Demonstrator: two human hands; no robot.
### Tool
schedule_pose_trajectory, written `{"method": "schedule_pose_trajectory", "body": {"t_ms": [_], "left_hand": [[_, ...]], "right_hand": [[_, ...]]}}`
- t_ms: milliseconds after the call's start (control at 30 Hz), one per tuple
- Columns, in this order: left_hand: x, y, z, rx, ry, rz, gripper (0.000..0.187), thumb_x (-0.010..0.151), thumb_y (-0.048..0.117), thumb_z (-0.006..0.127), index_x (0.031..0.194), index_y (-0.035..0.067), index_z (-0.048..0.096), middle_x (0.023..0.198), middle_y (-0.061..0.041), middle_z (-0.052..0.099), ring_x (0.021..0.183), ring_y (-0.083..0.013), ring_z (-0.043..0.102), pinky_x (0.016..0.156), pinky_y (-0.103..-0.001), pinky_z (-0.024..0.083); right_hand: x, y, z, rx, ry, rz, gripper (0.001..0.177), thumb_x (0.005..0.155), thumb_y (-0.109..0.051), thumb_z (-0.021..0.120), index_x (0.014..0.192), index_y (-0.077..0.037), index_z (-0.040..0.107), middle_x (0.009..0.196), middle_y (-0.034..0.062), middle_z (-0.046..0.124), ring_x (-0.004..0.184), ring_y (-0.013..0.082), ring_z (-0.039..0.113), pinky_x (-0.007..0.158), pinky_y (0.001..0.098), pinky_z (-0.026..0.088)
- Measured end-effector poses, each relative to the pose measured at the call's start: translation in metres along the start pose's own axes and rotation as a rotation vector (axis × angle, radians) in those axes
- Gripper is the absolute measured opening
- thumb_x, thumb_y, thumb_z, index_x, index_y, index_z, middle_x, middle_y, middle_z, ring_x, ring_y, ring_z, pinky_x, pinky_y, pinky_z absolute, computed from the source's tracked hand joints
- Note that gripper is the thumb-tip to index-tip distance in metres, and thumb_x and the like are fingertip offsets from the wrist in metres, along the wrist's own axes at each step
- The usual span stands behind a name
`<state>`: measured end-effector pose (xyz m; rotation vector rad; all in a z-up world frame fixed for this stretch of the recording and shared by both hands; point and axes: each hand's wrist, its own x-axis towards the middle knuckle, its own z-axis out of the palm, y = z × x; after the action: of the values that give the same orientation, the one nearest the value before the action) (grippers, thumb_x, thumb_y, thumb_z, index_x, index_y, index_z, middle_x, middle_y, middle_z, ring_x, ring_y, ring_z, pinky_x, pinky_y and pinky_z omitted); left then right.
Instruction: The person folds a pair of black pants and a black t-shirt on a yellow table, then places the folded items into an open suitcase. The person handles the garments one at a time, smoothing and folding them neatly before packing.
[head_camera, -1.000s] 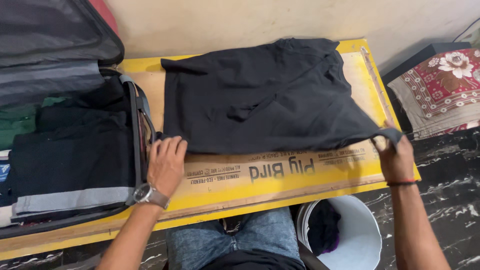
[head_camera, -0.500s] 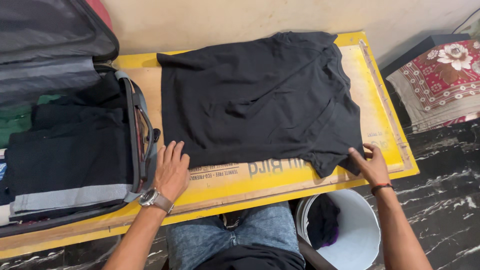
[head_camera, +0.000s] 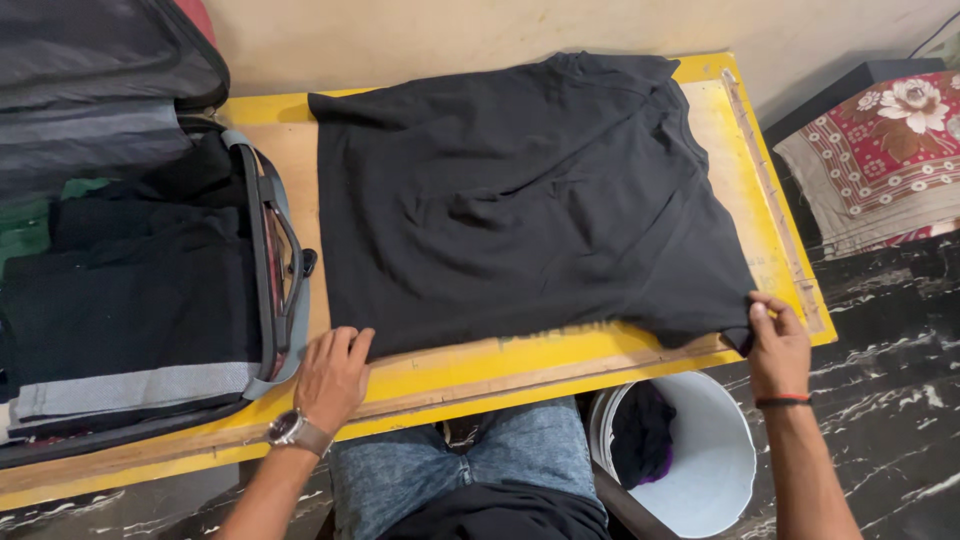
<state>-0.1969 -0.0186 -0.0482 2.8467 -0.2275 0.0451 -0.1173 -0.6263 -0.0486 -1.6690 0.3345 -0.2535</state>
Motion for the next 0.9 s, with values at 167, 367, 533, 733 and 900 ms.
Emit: {"method": "schedule_pose_trajectory", "body": {"t_ms": [167,367,533,733,900], "left_hand": [[-0.017,0.019,0.017,-0.351,0.466,-0.297,0.068,0.076,0.006,0.076,0.138,-0.004,0.049,0.134,-0.027,0.053,0.127,-0.0427,0.053,0.106,-0.048,0.045],[-0.009,0.018,0.045,-0.977,0.355,-0.735,0.065,0.08,0.015,0.08,0.135,-0.001,0.05,0.117,-0.013,0.067,0.097,-0.0208,0.068,0.084,-0.033,0.057],[0.002,0.015,0.044,-1.226,0.325,-0.695,0.033,0.096,0.01,0.072,0.126,-0.002,0.066,0.11,-0.009,0.07,0.095,-0.0147,0.066,0.083,-0.026,0.053],[0.003,0.013,0.027,-1.469,0.518,-0.761,0.042,0.092,0.006,0.069,0.131,0.005,0.054,0.127,-0.002,0.06,0.106,-0.0103,0.058,0.076,-0.024,0.048],[-0.023,0.006,0.029,-1.22,0.342,-0.724,0.052,0.089,0.003,0.072,0.138,0.005,0.053,0.138,-0.013,0.056,0.126,-0.0181,0.054,0.1,-0.028,0.045]], "right_hand": [[-0.006,0.024,-0.009,0.085,-0.085,0.307,0.034,0.115,-0.033,0.061,0.124,0.0,0.064,0.092,0.0035,0.06,0.07,0.0113,0.055,0.059,0.0294,0.044],[-0.001,0.02,-0.006,-0.06,-0.117,0.454,0.034,0.101,-0.031,0.062,0.113,0.002,0.065,0.103,0.0029,0.068,0.087,0.0113,0.063,0.077,0.0304,0.05],[0.002,-0.01,0.018,0.364,-0.099,0.297,0.033,0.109,-0.031,0.055,0.127,-0.004,0.06,0.124,0.0037,0.065,0.112,0.0157,0.064,0.095,0.0342,0.053],[-0.01,-0.042,0.022,0.595,-0.125,0.145,0.03,0.116,-0.024,0.05,0.138,-0.006,0.057,0.135,0.0036,0.064,0.124,0.018,0.062,0.107,0.0358,0.049],[-0.028,-0.031,0.001,0.268,-0.116,0.241,0.035,0.114,-0.023,0.045,0.134,0.003,0.057,0.132,0.009,0.064,0.12,0.018,0.061,0.105,0.0349,0.046]]}}
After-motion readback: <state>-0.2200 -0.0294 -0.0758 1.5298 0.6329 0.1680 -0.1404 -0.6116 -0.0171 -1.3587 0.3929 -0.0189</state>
